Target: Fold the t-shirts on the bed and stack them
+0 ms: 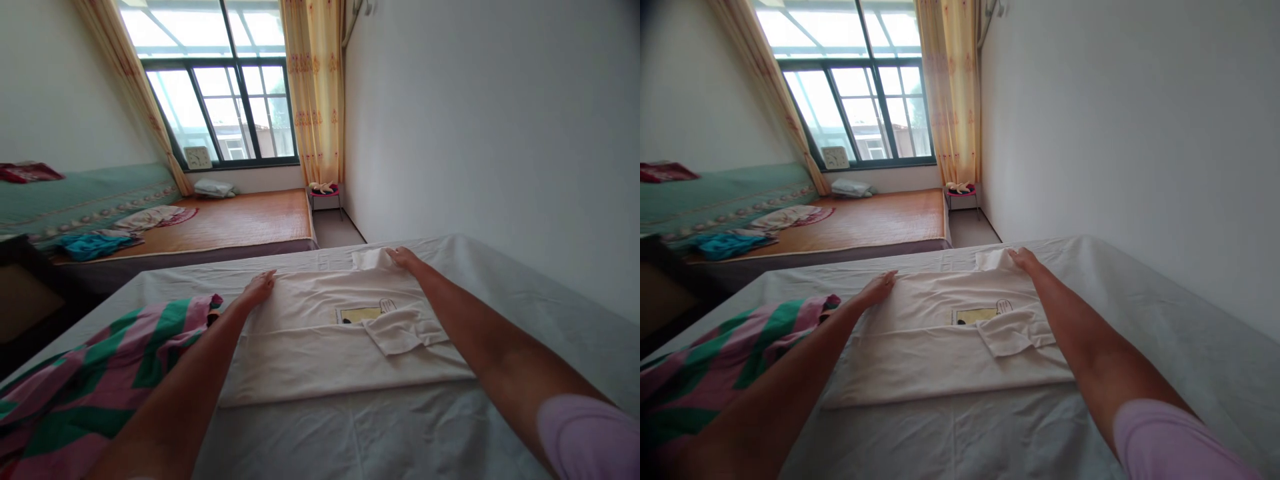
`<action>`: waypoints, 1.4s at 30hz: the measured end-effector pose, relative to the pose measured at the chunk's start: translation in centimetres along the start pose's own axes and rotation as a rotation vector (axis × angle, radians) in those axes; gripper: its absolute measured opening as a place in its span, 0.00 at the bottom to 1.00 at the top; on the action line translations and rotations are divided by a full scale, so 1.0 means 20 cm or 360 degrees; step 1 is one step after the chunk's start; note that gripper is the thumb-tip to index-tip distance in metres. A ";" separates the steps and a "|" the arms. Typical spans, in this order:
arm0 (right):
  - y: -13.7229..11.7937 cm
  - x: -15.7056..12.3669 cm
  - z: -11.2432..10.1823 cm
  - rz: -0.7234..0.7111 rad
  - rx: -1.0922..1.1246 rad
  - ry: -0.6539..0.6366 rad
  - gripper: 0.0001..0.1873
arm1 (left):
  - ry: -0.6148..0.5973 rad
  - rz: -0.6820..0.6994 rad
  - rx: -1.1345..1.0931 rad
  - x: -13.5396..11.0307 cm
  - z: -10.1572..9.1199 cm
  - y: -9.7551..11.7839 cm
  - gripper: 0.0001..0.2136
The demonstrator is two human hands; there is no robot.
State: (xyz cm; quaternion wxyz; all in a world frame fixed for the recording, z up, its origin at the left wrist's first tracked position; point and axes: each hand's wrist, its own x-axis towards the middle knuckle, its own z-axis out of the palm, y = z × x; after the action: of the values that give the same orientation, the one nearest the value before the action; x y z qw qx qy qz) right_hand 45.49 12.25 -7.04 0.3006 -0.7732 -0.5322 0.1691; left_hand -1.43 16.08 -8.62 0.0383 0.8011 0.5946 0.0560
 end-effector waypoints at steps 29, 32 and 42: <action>0.29 -1.01 -0.42 -0.0545 0.0731 -0.0632 0.18 | 0.0264 0.0715 -0.0206 -0.74 -0.15 0.05 0.13; 0.31 -0.98 -0.45 -0.0540 0.0514 -0.0822 0.13 | 0.0093 0.0805 -0.0352 -0.75 -0.15 0.01 0.11; 0.29 -0.70 -0.26 -0.0391 -0.0378 -0.0032 0.20 | 0.0259 0.0150 -0.0498 -0.46 -0.05 -0.07 0.19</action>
State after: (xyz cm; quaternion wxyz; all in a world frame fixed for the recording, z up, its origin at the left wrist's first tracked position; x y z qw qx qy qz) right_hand 47.47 -3.74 -7.69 0.2202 -0.7307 -0.6419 0.0749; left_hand -5.60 7.59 -8.22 0.1117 0.8052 0.5415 0.2143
